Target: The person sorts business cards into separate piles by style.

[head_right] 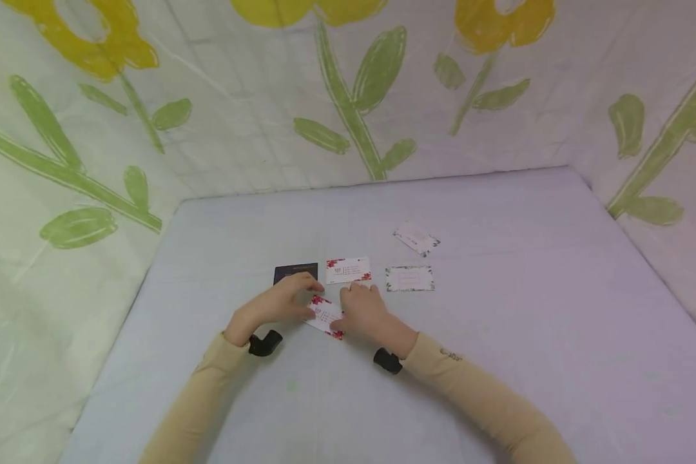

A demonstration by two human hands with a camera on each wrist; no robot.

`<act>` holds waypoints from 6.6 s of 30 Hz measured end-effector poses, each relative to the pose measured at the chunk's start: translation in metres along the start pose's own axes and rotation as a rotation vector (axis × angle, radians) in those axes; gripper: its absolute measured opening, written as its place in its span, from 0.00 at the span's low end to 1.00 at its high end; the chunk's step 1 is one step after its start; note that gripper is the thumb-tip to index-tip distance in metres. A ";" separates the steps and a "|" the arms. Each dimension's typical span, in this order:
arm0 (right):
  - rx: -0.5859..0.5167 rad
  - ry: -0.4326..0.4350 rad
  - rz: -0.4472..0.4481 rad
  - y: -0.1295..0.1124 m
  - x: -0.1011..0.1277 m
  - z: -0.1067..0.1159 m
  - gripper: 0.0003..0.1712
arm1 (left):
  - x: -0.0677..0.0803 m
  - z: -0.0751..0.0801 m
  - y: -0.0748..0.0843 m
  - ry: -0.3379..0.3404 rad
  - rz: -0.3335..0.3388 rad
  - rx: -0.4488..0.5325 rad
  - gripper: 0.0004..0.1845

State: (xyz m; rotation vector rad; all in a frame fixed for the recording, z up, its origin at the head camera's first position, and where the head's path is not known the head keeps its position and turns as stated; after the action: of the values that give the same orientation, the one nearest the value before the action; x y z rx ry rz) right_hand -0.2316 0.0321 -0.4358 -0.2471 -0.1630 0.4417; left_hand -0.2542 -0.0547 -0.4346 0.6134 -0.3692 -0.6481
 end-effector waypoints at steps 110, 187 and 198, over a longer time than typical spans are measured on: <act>-0.113 0.042 -0.031 0.157 0.021 0.056 0.25 | -0.116 -0.046 0.076 0.194 0.015 -0.273 0.25; -0.130 0.290 -0.230 0.174 0.007 0.079 0.11 | -0.159 -0.005 0.062 0.250 -0.020 -0.057 0.12; -0.040 0.151 -0.346 0.199 -0.004 0.065 0.28 | -0.199 -0.018 0.055 0.105 0.015 -0.181 0.20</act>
State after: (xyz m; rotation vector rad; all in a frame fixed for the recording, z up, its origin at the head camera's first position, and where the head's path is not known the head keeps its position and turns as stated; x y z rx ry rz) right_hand -0.3288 0.2173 -0.4281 -0.2845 -0.0640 0.0760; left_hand -0.3682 0.1181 -0.4400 0.4698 -0.2142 -0.6244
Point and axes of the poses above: each hand's wrist, its own x-axis away from the middle knuckle, its own z-axis out of the back of the hand, y = z × x, the point moved 10 cm from there along -x, towards the middle knuckle, and after that the axes turned 7 degrees about x, right-handed, at the moved point
